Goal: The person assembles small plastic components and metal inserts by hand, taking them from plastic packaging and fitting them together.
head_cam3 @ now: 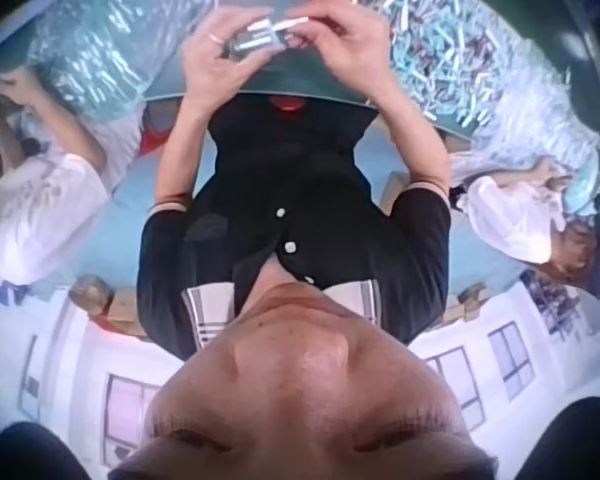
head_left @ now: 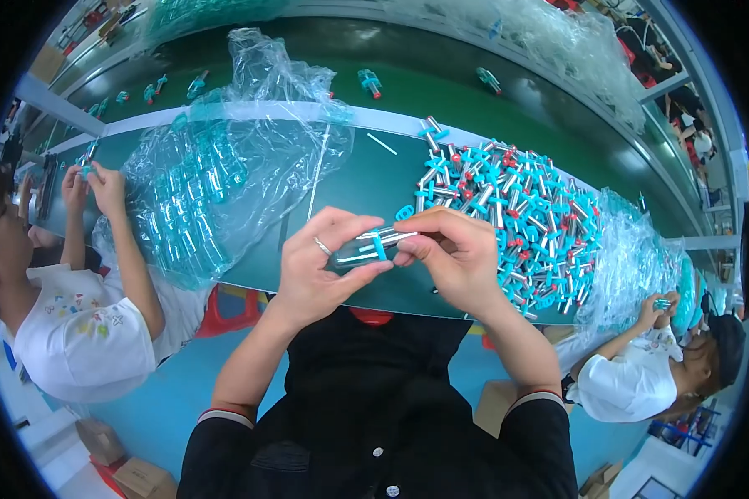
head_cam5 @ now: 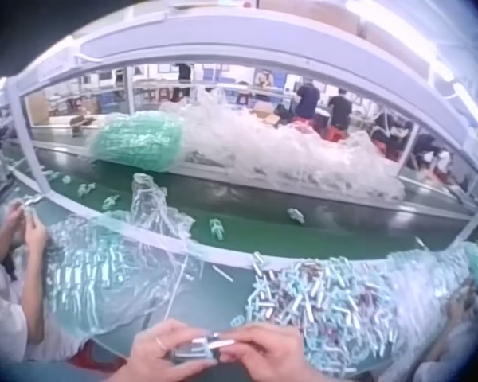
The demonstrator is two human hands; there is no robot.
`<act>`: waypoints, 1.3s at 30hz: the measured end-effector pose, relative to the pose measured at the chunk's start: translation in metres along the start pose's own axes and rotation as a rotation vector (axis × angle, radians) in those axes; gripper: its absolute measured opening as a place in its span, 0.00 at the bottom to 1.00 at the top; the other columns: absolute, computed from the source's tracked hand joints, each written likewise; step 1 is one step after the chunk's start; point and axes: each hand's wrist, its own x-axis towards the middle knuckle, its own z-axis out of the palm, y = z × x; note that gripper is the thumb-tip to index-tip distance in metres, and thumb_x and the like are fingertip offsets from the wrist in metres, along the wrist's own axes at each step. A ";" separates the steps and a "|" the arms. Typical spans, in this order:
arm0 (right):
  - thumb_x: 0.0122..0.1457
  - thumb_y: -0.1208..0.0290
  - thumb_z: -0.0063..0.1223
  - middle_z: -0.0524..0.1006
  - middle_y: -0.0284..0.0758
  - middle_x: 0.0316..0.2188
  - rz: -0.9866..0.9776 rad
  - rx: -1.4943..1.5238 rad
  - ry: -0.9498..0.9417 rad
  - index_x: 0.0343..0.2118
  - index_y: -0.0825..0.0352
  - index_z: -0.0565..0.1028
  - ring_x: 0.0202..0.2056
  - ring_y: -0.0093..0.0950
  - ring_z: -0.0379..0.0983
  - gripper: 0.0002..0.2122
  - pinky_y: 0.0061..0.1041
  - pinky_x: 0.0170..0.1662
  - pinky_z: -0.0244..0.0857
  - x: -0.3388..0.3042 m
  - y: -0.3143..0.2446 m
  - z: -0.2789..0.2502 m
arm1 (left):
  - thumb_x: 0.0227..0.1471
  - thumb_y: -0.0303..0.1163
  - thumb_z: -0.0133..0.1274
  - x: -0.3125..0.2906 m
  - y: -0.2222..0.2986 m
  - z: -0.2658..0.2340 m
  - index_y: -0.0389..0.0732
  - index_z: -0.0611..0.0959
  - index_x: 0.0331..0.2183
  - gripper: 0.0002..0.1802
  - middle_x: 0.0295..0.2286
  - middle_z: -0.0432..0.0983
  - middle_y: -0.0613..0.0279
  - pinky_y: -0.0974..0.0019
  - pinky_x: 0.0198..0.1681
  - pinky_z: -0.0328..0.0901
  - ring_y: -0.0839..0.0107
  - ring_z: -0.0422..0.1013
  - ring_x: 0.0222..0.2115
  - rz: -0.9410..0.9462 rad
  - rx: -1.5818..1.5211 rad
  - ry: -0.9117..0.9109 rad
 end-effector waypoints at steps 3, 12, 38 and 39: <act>0.58 0.86 0.55 0.79 0.42 0.33 0.003 -0.049 0.045 0.39 0.78 0.79 0.30 0.27 0.81 0.06 0.21 0.33 0.76 -0.005 0.002 0.005 | 0.41 0.27 0.70 -0.003 0.002 0.006 0.40 0.84 0.44 0.25 0.35 0.77 0.57 0.65 0.37 0.71 0.64 0.76 0.34 0.035 0.036 0.020; 0.64 0.80 0.50 0.80 0.41 0.36 0.286 0.329 -0.112 0.47 0.73 0.76 0.34 0.27 0.81 0.10 0.24 0.37 0.77 -0.026 -0.007 -0.026 | 0.40 0.28 0.68 0.009 -0.004 0.016 0.36 0.83 0.42 0.23 0.35 0.79 0.55 0.62 0.43 0.68 0.60 0.75 0.38 -0.124 -0.208 -0.185; 0.63 0.83 0.53 0.78 0.40 0.27 0.222 0.580 -0.043 0.38 0.75 0.78 0.24 0.27 0.79 0.04 0.20 0.27 0.72 -0.060 0.000 -0.035 | 0.39 0.25 0.71 0.019 -0.004 0.040 0.38 0.83 0.43 0.25 0.36 0.77 0.59 0.67 0.41 0.66 0.69 0.74 0.36 -0.164 -0.623 -0.497; 0.63 0.81 0.53 0.78 0.42 0.27 0.189 0.572 -0.034 0.38 0.76 0.77 0.23 0.29 0.79 0.05 0.21 0.25 0.72 -0.060 0.000 -0.033 | 0.39 0.25 0.71 0.019 -0.004 0.039 0.38 0.83 0.43 0.25 0.37 0.77 0.59 0.66 0.41 0.67 0.68 0.74 0.36 -0.163 -0.622 -0.500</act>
